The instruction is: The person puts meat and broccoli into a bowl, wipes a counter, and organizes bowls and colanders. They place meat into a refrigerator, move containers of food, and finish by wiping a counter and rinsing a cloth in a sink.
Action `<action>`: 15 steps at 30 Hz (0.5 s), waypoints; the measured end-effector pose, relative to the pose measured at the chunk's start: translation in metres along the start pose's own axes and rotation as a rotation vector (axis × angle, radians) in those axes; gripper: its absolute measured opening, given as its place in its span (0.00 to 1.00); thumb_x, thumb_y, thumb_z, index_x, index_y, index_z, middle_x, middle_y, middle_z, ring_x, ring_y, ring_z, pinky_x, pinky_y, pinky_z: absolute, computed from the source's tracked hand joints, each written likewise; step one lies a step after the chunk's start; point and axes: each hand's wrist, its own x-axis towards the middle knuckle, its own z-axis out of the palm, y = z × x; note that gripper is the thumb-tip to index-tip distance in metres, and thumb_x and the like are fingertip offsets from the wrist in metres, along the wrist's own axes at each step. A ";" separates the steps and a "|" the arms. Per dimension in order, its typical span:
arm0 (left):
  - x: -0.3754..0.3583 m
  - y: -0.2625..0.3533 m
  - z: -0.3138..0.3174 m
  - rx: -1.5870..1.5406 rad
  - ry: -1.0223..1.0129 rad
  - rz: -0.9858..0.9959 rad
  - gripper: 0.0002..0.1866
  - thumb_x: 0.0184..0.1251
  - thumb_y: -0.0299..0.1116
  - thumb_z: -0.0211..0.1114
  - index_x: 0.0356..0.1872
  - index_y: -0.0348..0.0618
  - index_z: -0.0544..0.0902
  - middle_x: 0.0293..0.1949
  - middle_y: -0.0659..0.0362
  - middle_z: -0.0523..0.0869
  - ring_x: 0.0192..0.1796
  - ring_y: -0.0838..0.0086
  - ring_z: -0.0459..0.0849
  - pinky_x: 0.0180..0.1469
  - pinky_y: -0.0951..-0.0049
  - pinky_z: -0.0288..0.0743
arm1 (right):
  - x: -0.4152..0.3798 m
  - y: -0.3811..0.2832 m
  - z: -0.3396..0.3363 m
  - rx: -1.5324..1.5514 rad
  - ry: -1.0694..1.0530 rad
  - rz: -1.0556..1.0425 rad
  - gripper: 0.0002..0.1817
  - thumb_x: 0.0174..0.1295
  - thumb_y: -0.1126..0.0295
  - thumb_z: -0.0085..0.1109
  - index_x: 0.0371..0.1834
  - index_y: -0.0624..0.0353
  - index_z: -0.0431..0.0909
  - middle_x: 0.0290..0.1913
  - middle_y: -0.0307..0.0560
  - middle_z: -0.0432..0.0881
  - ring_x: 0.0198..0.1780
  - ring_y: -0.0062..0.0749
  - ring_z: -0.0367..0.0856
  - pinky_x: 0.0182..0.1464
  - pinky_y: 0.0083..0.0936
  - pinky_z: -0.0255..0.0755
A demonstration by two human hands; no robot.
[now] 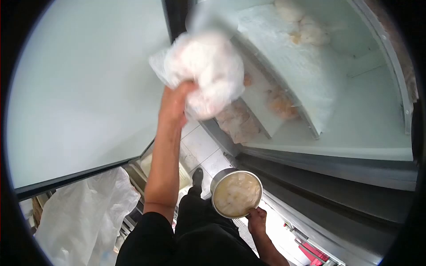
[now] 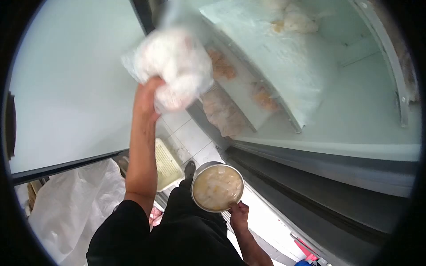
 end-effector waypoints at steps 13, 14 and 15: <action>0.166 -0.159 0.078 0.820 0.076 0.089 0.30 0.59 0.39 0.63 0.61 0.35 0.67 0.62 0.44 0.69 0.61 0.53 0.71 0.59 0.59 0.67 | -0.001 0.008 -0.003 0.038 -0.003 -0.017 0.08 0.53 0.80 0.51 0.31 0.72 0.79 0.34 0.52 0.83 0.35 0.37 0.83 0.44 0.34 0.79; 0.158 -0.152 0.083 1.295 0.102 0.084 0.34 0.59 0.44 0.62 0.63 0.35 0.65 0.64 0.44 0.66 0.62 0.51 0.71 0.60 0.60 0.67 | 0.001 0.012 -0.006 0.009 -0.016 -0.004 0.08 0.53 0.80 0.51 0.32 0.72 0.79 0.34 0.52 0.83 0.36 0.37 0.83 0.45 0.34 0.79; 0.156 -0.143 0.094 1.763 0.130 0.088 0.37 0.60 0.49 0.61 0.65 0.36 0.63 0.67 0.43 0.63 0.62 0.49 0.70 0.61 0.61 0.66 | 0.004 0.012 -0.008 -0.016 -0.022 0.000 0.08 0.54 0.79 0.51 0.34 0.72 0.80 0.35 0.52 0.83 0.37 0.37 0.83 0.46 0.33 0.79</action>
